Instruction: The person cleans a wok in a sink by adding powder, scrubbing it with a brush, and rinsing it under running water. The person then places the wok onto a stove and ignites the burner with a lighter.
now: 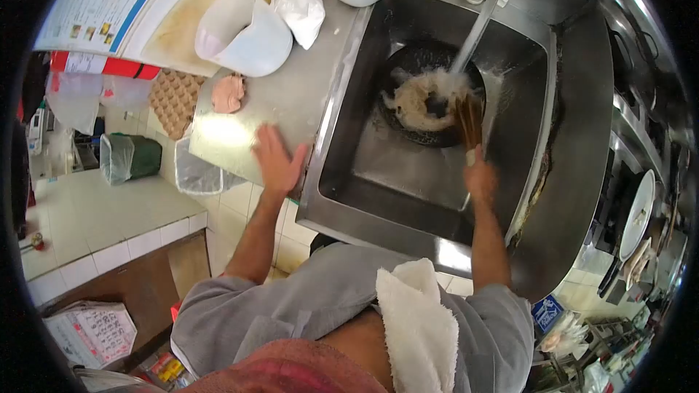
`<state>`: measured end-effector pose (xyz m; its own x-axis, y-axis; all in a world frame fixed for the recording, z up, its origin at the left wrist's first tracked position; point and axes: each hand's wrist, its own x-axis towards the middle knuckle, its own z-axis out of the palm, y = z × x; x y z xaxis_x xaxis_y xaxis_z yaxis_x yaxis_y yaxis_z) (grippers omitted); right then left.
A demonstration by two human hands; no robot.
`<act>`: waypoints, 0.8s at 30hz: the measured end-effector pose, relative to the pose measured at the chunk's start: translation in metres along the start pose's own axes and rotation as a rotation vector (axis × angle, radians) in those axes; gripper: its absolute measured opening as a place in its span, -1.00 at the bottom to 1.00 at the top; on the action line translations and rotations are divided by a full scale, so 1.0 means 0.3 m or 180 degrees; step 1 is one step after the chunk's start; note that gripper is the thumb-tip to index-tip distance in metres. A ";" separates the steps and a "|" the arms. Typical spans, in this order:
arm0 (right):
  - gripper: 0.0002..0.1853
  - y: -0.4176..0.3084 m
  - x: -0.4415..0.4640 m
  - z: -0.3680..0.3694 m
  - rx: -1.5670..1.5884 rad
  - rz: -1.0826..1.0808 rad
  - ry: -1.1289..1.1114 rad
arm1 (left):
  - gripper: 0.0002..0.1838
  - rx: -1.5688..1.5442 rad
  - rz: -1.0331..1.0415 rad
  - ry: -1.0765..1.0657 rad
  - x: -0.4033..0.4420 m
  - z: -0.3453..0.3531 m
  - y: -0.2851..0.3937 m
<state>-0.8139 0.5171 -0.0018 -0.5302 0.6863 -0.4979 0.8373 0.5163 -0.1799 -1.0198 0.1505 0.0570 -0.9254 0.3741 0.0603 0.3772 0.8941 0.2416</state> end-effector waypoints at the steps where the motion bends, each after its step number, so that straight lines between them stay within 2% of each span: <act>1: -0.29 -0.010 -0.030 0.008 -0.0055 0.0006 -0.0244 | -0.06 0.0364 -0.0289 -0.0133 -0.038 -0.017 -0.034; 3: -0.29 -0.059 -0.069 0.040 -0.0119 0.0020 -0.0532 | -0.06 0.0399 -0.0242 -0.0134 0.030 -0.014 -0.001; 4: -0.29 -0.093 -0.074 0.060 -0.0275 -0.0250 -0.0550 | -0.07 0.0424 -0.0202 -0.0100 0.089 0.003 0.028; 8: -0.32 -0.246 -0.024 0.127 -0.0118 -0.0780 -0.0471 | -0.10 -0.0260 0.0755 0.0269 0.487 0.190 0.281; 11: -0.31 -0.301 0.036 0.111 0.0047 -0.0780 -0.0330 | -0.14 0.0054 0.0475 0.0372 0.604 0.222 0.517; 13: -0.29 -0.292 0.091 0.084 0.0093 -0.0766 -0.0268 | -0.20 0.0145 0.1304 0.0327 0.597 0.264 0.590; 15: -0.29 -0.240 0.178 0.059 0.0457 -0.0121 -0.0094 | -0.33 -0.0604 0.1940 -0.0496 0.520 0.302 0.688; 17: -0.28 -0.220 0.241 0.088 0.0824 0.0027 -0.0006 | -0.49 -0.2154 0.1821 -0.0888 0.489 0.397 0.797; 18: -0.28 -0.208 0.276 0.116 0.1171 0.0136 0.0078 | -0.53 -0.2506 0.1498 -0.1343 0.507 0.413 0.857; 19: -0.26 -0.192 0.379 0.293 0.1297 -0.0111 0.0053 | -0.58 -0.2849 0.1149 -0.1807 0.521 0.374 0.927; 20: -0.25 -0.178 0.451 0.445 0.1411 -0.0368 0.0022 | -0.64 -0.4002 0.0561 -0.2595 0.558 0.428 0.990; 21: -0.25 -0.187 0.435 0.431 0.1422 -0.0346 0.0040 | -0.76 -0.5151 -0.0317 -0.2743 0.547 0.347 1.046; 23: -0.23 -0.217 0.321 0.334 0.0417 -0.1017 -0.0416 | -0.86 -0.6061 -0.0929 -0.2810 0.597 0.352 1.108; 24: -0.28 -0.214 0.271 0.177 -0.0089 -0.0659 -0.0573 | -0.87 -0.6197 -0.0968 -0.2664 0.625 0.354 1.126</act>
<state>-0.9037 0.5124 -0.0757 -0.6552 0.4639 -0.5962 0.7083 0.6518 -0.2712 -1.0620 0.5488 0.0470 -0.4984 0.7870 -0.3637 -0.7567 -0.1902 0.6254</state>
